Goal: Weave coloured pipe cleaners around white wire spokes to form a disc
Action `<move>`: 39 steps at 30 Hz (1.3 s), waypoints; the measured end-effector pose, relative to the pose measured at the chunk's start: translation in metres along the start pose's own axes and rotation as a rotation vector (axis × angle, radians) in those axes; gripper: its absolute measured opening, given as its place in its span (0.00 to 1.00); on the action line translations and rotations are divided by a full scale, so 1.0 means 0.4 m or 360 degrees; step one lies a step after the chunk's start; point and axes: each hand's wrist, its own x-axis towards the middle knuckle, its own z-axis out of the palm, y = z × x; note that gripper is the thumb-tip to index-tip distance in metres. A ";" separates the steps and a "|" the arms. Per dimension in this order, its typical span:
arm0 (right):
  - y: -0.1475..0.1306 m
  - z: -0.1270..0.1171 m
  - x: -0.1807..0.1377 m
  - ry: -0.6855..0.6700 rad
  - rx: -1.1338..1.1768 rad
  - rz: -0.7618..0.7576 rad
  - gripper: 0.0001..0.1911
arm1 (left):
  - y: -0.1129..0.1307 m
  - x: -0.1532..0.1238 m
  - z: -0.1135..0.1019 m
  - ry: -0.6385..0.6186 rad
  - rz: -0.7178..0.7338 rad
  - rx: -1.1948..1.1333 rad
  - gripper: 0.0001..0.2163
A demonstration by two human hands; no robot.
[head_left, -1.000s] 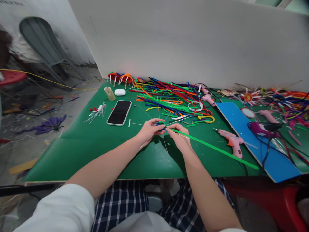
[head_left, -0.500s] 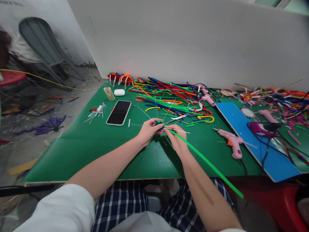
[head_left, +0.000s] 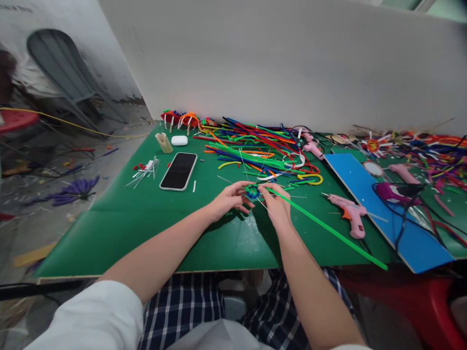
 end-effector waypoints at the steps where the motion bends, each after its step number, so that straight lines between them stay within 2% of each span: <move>1: -0.002 0.000 0.000 -0.0010 0.0002 0.0008 0.13 | 0.001 0.001 -0.003 0.0010 -0.0003 -0.0037 0.23; 6: -0.002 -0.001 -0.001 -0.0088 -0.0010 -0.0032 0.15 | 0.005 0.001 -0.013 0.0056 -0.0017 -0.0016 0.15; 11: 0.007 0.000 0.002 -0.0170 -0.0015 -0.0065 0.14 | 0.001 0.000 -0.010 0.0066 -0.0037 0.0157 0.16; 16: 0.006 0.001 -0.002 -0.0261 -0.0063 -0.0139 0.14 | -0.013 0.008 -0.011 0.0222 -0.0022 0.0305 0.14; 22: 0.000 0.007 -0.008 -0.0268 0.0015 -0.0058 0.14 | -0.011 0.004 0.000 0.0280 -0.0026 0.0232 0.14; 28: 0.004 0.010 -0.008 -0.0205 -0.0107 -0.0159 0.12 | 0.001 -0.001 0.016 0.0401 0.0010 0.0209 0.14; 39: 0.008 0.004 -0.004 -0.0396 -0.0037 -0.0134 0.12 | 0.000 0.002 0.010 0.0460 0.0003 0.0230 0.14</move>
